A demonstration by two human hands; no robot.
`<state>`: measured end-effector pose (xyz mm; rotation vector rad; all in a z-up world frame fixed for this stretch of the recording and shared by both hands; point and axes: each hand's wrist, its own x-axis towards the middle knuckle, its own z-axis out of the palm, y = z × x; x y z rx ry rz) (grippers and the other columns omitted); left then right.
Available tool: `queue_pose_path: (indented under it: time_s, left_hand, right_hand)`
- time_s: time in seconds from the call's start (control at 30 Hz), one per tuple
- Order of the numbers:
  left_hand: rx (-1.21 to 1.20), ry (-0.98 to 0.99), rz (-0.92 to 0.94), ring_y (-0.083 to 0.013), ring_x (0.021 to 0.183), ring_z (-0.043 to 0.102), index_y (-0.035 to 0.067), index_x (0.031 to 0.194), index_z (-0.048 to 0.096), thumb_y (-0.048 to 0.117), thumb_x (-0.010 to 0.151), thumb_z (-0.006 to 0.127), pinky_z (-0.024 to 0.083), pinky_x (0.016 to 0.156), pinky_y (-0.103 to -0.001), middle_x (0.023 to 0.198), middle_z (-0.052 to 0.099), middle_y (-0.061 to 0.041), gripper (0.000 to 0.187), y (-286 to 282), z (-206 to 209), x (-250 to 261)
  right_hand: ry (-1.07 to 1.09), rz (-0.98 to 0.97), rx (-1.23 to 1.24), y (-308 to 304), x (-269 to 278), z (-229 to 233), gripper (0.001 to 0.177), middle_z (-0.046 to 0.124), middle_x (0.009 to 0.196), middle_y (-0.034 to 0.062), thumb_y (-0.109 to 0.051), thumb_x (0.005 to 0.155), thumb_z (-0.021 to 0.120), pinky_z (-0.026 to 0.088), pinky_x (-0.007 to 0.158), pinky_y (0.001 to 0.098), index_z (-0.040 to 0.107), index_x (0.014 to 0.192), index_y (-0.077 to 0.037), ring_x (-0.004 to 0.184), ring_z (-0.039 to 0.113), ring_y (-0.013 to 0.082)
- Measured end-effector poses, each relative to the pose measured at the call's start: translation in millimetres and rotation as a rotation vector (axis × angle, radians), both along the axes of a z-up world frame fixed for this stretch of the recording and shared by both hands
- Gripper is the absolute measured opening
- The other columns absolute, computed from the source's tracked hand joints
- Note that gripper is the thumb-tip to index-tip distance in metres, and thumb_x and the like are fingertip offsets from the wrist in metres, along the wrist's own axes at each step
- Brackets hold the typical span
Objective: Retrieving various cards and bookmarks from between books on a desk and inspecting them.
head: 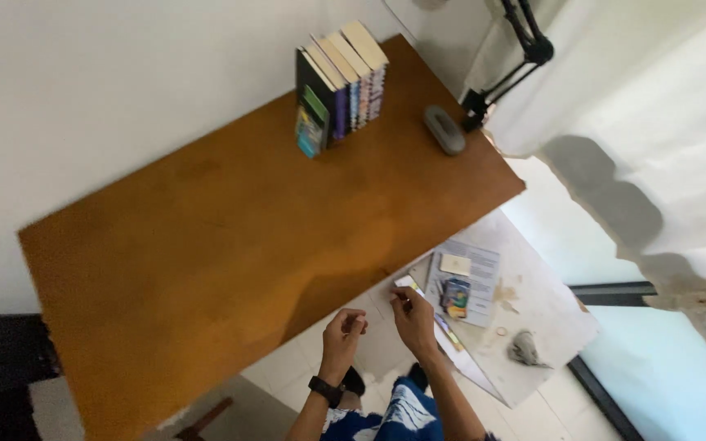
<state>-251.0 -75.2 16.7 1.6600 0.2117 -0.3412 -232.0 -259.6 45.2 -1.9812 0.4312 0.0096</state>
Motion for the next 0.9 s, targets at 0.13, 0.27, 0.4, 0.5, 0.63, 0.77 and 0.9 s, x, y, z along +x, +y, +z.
queue_pose_path:
  time_s: [0.13, 0.27, 0.4, 0.5, 0.63, 0.77, 0.9]
  left_hand:
    - [-0.023, -0.036, 0.042, -0.0145, 0.087, 0.071, 0.004, 0.111, 0.072, 0.032, 0.099, 0.065, 0.058, 0.08, -0.031, 0.093, 0.075, -0.005, 0.032, 57.4, 2.4, 31.7]
    - [-0.097, -0.095, 0.099, -0.0144, 0.087, 0.068, 0.002, 0.112, 0.073, 0.029, 0.1, 0.065, 0.057, 0.08, -0.032, 0.094, 0.073, -0.006, 0.031, 89.3, 3.8, 63.8]
    - [-0.017, -0.113, 0.117, -0.0173, 0.084, 0.066, 0.001, 0.112, 0.074, 0.026, 0.101, 0.064, 0.054, 0.077, -0.034, 0.093, 0.073, -0.008, 0.03, 101.2, -6.2, 100.0]
    - [0.014, -0.105, 0.107, -0.0176, 0.093, 0.071, 0.001, 0.113, 0.073, 0.026, 0.102, 0.061, 0.056, 0.084, -0.034, 0.099, 0.075, -0.007, 0.03, 97.7, 29.5, 135.4]
    - [0.035, -0.11, 0.135, -0.0193, 0.099, 0.072, 0.002, 0.115, 0.074, 0.028, 0.101, 0.061, 0.056, 0.088, -0.035, 0.104, 0.076, -0.007, 0.033, 91.3, 9.8, 191.3]
    - [0.028, -0.022, 0.136, -0.0229, 0.114, 0.068, 0.005, 0.127, 0.071, 0.038, 0.101, 0.059, 0.053, 0.099, -0.037, 0.121, 0.073, -0.01, 0.043, 76.8, 6.0, 263.7]
    - [0.04, 0.012, 0.121, -0.0275, 0.139, 0.052, 0.01, 0.146, 0.056, 0.055, 0.098, 0.053, 0.045, 0.112, -0.041, 0.152, 0.055, -0.012, 0.066, 62.4, -27.3, 337.3]
  right_hand:
    - [-0.047, 0.047, -0.033, 51.8, 43.3, 21.6, 0.02, 0.069, 0.07, 0.012, -0.015, 0.094, 0.068, 0.049, 0.057, 0.0339, 0.073, 0.108, -0.002, 0.059, 0.061, 0.018]
    - [-0.127, 0.125, -0.101, 86.9, 70.9, 38.4, 0.02, 0.073, 0.082, 0.0142, -0.019, 0.095, 0.069, 0.052, 0.06, 0.0375, 0.074, 0.106, -0.002, 0.065, 0.065, 0.024]
    - [0.011, 0.155, -0.089, 103.9, 100.7, 57.3, 0.025, 0.075, 0.085, 0.0146, -0.023, 0.096, 0.068, 0.055, 0.066, 0.0387, 0.074, 0.111, -0.005, 0.07, 0.071, 0.0267]
    - [-0.006, 0.168, -0.108, 102.6, 128.4, 36.2, 0.026, 0.077, 0.089, 0.0147, -0.025, 0.095, 0.068, 0.057, 0.068, 0.0385, 0.075, 0.111, -0.007, 0.075, 0.075, 0.027]
    - [0.026, 0.228, -0.154, 98.0, 176.1, 22.5, 0.026, 0.077, 0.087, 0.0124, -0.028, 0.095, 0.068, 0.057, 0.066, 0.0397, 0.075, 0.111, -0.009, 0.075, 0.076, 0.0275]
    - [-0.015, 0.199, -0.22, 91.4, 240.7, 0.4, 0.023, 0.077, 0.085, 0.0115, -0.025, 0.093, 0.068, 0.057, 0.065, 0.04, 0.077, 0.11, -0.013, 0.073, 0.075, 0.0293]
    - [-0.015, 0.218, -0.268, 87.2, 296.8, -28.0, 0.021, 0.078, 0.088, 0.0116, -0.023, 0.095, 0.067, 0.058, 0.066, 0.0409, 0.074, 0.112, -0.014, 0.078, 0.075, 0.0312]
